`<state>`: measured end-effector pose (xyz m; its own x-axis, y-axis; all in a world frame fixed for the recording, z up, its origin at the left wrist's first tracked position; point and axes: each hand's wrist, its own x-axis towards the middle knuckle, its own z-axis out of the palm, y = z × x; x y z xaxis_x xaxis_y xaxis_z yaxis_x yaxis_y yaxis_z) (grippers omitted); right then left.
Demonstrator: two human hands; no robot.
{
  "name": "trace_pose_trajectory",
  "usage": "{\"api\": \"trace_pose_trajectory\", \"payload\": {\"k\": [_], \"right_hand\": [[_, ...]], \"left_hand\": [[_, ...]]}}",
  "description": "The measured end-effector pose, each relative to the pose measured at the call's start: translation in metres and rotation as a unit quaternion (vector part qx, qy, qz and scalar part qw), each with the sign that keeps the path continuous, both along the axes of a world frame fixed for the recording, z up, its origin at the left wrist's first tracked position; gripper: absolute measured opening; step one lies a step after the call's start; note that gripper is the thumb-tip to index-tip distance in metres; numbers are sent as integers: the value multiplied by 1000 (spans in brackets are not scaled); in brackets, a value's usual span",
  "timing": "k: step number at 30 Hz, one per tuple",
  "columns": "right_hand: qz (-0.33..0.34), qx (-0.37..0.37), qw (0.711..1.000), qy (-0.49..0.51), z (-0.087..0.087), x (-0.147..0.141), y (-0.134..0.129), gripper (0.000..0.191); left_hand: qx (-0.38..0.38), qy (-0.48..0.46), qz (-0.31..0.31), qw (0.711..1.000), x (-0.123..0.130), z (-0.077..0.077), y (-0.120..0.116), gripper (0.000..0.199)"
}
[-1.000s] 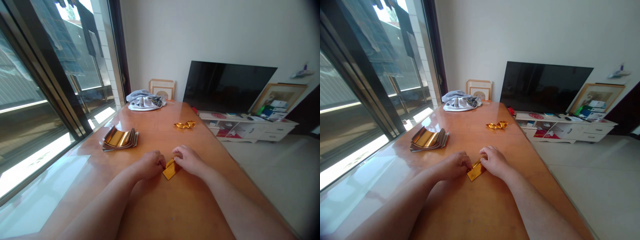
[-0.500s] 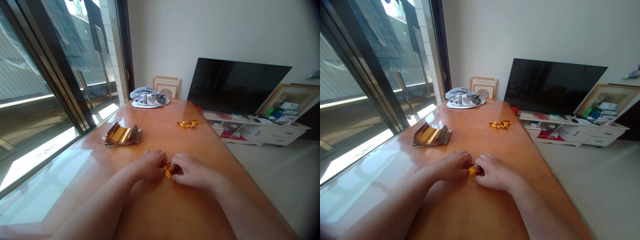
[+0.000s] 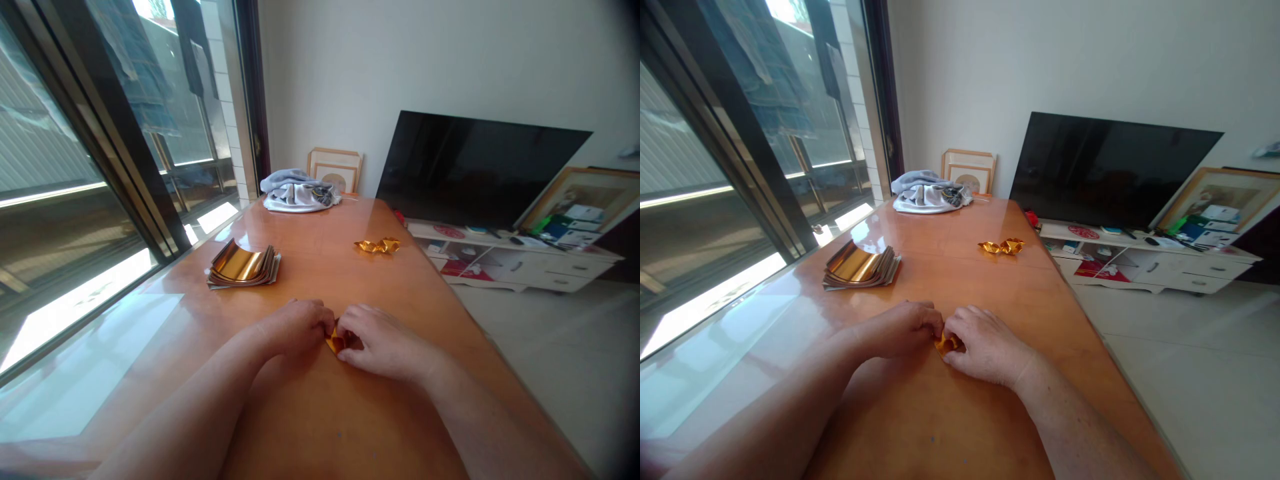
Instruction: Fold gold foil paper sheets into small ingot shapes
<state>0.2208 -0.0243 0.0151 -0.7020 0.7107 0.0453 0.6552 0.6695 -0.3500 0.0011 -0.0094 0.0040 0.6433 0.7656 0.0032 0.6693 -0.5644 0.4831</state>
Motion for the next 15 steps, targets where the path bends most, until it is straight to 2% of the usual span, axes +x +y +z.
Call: {"api": "trace_pose_trajectory", "payload": {"k": [15], "right_hand": [[12, -3, 1000, 6, -3, 2, 4, 14]], "left_hand": [[-38, -2, 17, 999, -2, -3, 4, 25]]}}
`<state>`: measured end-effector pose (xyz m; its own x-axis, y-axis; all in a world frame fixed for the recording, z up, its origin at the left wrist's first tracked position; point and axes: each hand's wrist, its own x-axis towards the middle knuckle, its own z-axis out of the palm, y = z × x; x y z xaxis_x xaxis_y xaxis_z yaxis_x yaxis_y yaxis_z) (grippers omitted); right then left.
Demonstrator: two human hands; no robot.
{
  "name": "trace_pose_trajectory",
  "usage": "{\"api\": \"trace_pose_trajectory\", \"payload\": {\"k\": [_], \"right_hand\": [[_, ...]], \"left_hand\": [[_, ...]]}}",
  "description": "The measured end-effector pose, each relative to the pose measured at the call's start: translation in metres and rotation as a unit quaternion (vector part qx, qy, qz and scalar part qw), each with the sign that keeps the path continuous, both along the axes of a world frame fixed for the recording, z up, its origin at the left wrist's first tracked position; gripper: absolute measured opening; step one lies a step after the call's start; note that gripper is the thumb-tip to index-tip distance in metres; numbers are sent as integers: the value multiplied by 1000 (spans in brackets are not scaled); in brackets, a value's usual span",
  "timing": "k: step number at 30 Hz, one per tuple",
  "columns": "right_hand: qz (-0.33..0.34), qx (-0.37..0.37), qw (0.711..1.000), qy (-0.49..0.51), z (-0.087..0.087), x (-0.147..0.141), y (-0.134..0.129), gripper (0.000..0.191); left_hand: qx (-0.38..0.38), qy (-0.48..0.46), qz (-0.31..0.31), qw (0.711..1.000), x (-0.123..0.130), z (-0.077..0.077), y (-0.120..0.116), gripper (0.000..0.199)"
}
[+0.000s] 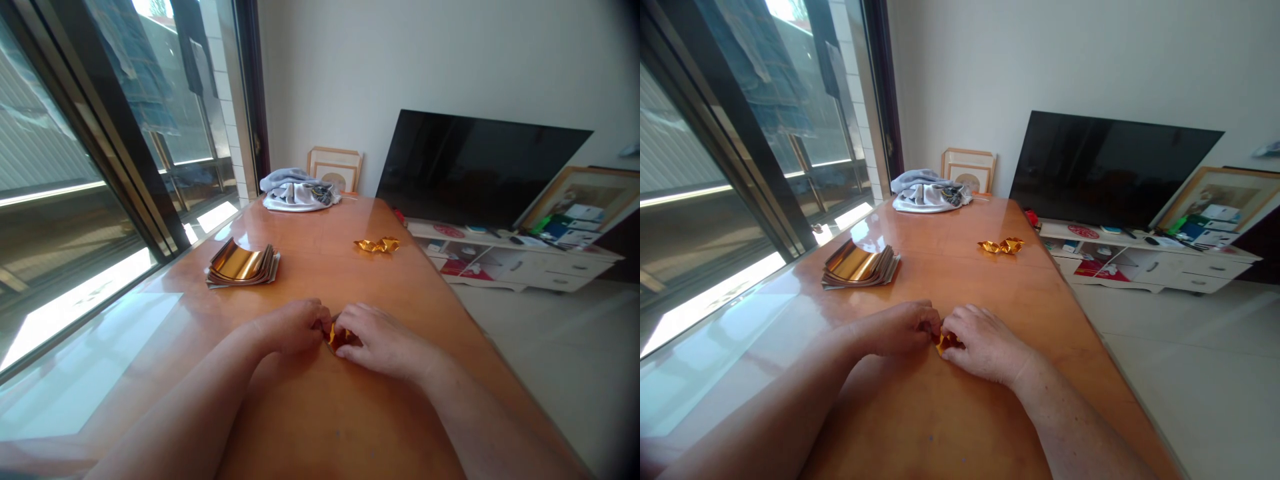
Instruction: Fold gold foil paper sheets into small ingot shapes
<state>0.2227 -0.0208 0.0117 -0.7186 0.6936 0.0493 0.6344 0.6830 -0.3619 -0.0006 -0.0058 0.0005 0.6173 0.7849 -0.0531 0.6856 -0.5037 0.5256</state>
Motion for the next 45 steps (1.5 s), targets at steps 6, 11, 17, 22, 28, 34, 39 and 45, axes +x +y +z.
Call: {"api": "trace_pose_trajectory", "payload": {"k": [6, 11, 17, 22, 28, 34, 39, 45], "right_hand": [[3, -14, 1000, 13, 2, 1, 2, 13], [7, -19, 1000, 4, 5, 1, 1, 13], [9, -26, 1000, -2, 11, 0, -5, 17], [-6, -13, 1000, -1, 9, -1, -6, 12], [-5, -8, 1000, -2, 7, -2, -4, 11], [18, 17, 1000, -17, 5, -3, -3, 10], [23, 30, 999, -14, 4, -2, -1, 17], [8, 47, 999, -24, 2, -1, 0, 24]], "left_hand": [[5, 1, -4, 1000, -2, -1, 0, 27], [-1, 1, -10, 1000, -1, -1, 2, 27], [1, 11, -6, 1000, 1, 2, 1, 27], [6, 13, 2, 1000, 1, 3, -1, 23], [9, 19, 0, 1000, 0, 4, -2, 19], [5, 34, -3, 999, -2, 7, -3, 24], [8, 39, -6, 999, -2, 5, -3, 24], [21, 21, 3, 1000, 0, -2, 0, 20]]}}
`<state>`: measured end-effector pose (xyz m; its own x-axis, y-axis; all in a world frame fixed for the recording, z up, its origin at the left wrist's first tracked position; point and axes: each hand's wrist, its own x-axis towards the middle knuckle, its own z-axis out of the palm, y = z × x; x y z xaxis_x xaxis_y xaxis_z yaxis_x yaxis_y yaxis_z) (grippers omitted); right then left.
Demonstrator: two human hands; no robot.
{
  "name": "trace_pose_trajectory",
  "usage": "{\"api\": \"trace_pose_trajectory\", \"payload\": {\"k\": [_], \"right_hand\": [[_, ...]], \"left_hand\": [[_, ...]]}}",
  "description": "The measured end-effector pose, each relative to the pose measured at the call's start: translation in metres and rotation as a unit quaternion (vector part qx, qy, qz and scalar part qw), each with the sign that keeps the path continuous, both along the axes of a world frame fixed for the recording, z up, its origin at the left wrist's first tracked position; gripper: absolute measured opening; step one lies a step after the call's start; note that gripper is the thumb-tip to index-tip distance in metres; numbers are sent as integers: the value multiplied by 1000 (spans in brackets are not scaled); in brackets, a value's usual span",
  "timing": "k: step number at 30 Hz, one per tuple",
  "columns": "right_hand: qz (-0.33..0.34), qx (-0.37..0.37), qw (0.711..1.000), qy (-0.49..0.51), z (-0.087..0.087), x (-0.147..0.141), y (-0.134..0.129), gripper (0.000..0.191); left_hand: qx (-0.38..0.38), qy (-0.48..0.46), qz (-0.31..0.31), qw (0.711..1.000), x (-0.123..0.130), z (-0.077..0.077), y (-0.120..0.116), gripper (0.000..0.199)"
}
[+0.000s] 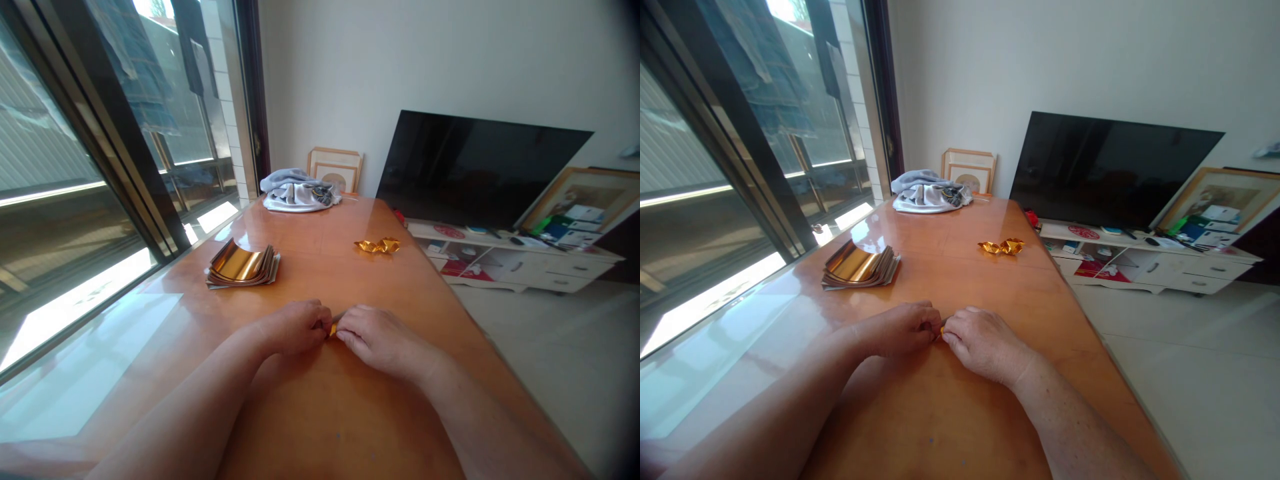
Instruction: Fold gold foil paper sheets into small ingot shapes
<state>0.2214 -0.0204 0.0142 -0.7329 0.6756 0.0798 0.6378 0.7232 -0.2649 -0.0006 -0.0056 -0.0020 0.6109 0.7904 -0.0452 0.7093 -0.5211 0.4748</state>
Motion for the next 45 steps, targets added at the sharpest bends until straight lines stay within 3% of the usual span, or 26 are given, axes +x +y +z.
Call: {"api": "trace_pose_trajectory", "payload": {"k": [9, 15, 27, 34, 45], "right_hand": [[-6, 7, 1000, -1, -2, -1, 1, 18], [-82, -37, 996, 30, -11, -3, 8, 18], [-156, -122, 977, 81, -21, -3, 12, 14], [-186, -110, 974, 70, -23, -5, 12, 19], [-198, -97, 973, 71, -24, -7, 12, 17]], "left_hand": [[-2, 13, 13, 1000, 3, 2, -2, 18], [-7, 30, 18, 999, 2, 12, -7, 19], [1, 20, 36, 999, 7, 4, -5, 17], [-34, 16, 57, 998, 2, 12, -8, 24], [-25, 9, 113, 993, 6, 4, -8, 15]]}}
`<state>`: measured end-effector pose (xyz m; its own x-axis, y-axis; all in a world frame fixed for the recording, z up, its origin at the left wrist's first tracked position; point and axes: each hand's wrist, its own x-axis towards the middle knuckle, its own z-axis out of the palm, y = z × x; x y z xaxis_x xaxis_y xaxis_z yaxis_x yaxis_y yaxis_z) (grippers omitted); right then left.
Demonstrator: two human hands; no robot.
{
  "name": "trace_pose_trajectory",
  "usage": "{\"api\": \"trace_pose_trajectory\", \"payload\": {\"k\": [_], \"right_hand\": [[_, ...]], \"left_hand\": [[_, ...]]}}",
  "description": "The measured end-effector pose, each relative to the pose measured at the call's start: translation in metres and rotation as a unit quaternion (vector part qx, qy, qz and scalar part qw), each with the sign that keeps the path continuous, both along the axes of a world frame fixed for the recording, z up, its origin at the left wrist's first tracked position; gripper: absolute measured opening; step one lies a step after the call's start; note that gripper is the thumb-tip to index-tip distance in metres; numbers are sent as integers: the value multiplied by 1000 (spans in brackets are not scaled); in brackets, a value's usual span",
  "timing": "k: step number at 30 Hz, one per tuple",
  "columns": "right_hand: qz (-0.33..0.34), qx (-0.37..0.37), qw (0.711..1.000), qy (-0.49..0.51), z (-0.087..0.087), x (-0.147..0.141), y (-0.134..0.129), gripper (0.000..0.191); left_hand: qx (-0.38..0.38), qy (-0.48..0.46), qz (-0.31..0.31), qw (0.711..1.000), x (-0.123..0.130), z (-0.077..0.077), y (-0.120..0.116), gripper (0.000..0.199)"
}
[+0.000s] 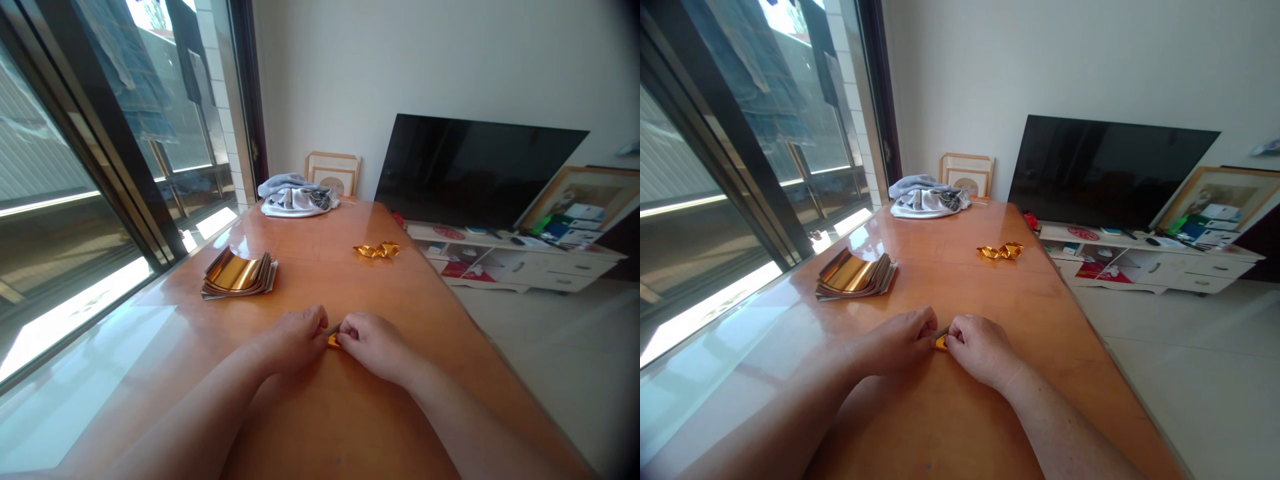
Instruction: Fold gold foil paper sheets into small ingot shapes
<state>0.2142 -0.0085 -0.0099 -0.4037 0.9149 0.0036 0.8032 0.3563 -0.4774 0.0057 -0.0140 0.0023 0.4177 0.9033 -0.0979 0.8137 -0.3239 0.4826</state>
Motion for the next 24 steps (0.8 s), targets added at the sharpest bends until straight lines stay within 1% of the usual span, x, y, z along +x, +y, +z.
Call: {"api": "trace_pose_trajectory", "payload": {"k": [3, 8, 14, 17, 19, 24], "right_hand": [[1, -8, 1000, 5, -1, 0, 0, 18], [-4, 0, 1000, -3, -2, -2, 0, 17], [-7, 8, 1000, 3, -8, -3, 1, 15], [-7, 9, 1000, 4, -8, -3, 0, 15], [-8, 9, 1000, 2, -6, -4, 0, 15], [-11, 4, 1000, 8, -6, -4, -1, 14]], "left_hand": [[0, 5, 10, 1000, 3, 0, 0, 14], [0, 10, 12, 1000, 4, 1, -1, 15], [-10, 16, -3, 1000, -1, 5, -3, 26], [-8, 17, -3, 1000, -2, 8, -3, 28], [-12, 19, -4, 1000, -1, 9, -3, 26], [-21, -1, 10, 1000, 2, 8, -2, 12]]}}
